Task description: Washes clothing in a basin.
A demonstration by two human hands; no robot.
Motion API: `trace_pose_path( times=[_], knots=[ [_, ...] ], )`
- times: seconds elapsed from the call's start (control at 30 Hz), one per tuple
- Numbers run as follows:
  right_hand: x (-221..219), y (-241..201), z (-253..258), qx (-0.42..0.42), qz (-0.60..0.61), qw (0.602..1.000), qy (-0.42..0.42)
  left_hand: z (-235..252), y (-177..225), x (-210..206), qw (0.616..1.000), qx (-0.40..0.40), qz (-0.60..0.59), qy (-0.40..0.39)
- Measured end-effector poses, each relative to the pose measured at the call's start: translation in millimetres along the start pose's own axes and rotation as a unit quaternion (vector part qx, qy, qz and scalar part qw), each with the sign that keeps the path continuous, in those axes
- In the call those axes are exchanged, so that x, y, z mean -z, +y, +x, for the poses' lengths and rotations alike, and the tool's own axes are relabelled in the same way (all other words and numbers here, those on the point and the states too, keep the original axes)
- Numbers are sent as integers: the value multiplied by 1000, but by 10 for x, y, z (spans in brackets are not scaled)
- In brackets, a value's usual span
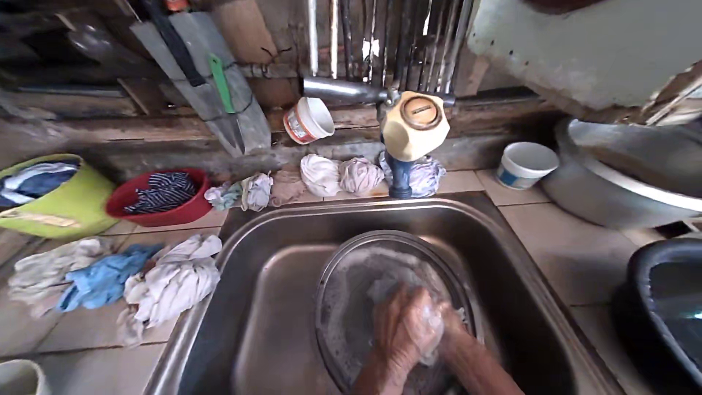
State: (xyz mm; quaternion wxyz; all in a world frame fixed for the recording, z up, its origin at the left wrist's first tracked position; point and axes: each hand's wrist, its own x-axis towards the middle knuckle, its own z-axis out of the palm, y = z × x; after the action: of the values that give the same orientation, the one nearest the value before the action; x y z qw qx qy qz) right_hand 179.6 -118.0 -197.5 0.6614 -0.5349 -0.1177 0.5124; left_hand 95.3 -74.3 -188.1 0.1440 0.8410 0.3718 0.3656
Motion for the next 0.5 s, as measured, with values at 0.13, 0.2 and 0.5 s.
trace_pose_path(
  times=[0.13,0.2,0.5],
  knots=[
    [-100,-194,95,-102,-75,990,69,131,-338,58,994,85,51,-41],
    [-19,-205,160,-38,-211,976,30,209,-525,181,974,169,61,-134],
    [71,-197,235,-128,-658,733,-112,206,-765,151,810,299,48,-502]
  ],
)
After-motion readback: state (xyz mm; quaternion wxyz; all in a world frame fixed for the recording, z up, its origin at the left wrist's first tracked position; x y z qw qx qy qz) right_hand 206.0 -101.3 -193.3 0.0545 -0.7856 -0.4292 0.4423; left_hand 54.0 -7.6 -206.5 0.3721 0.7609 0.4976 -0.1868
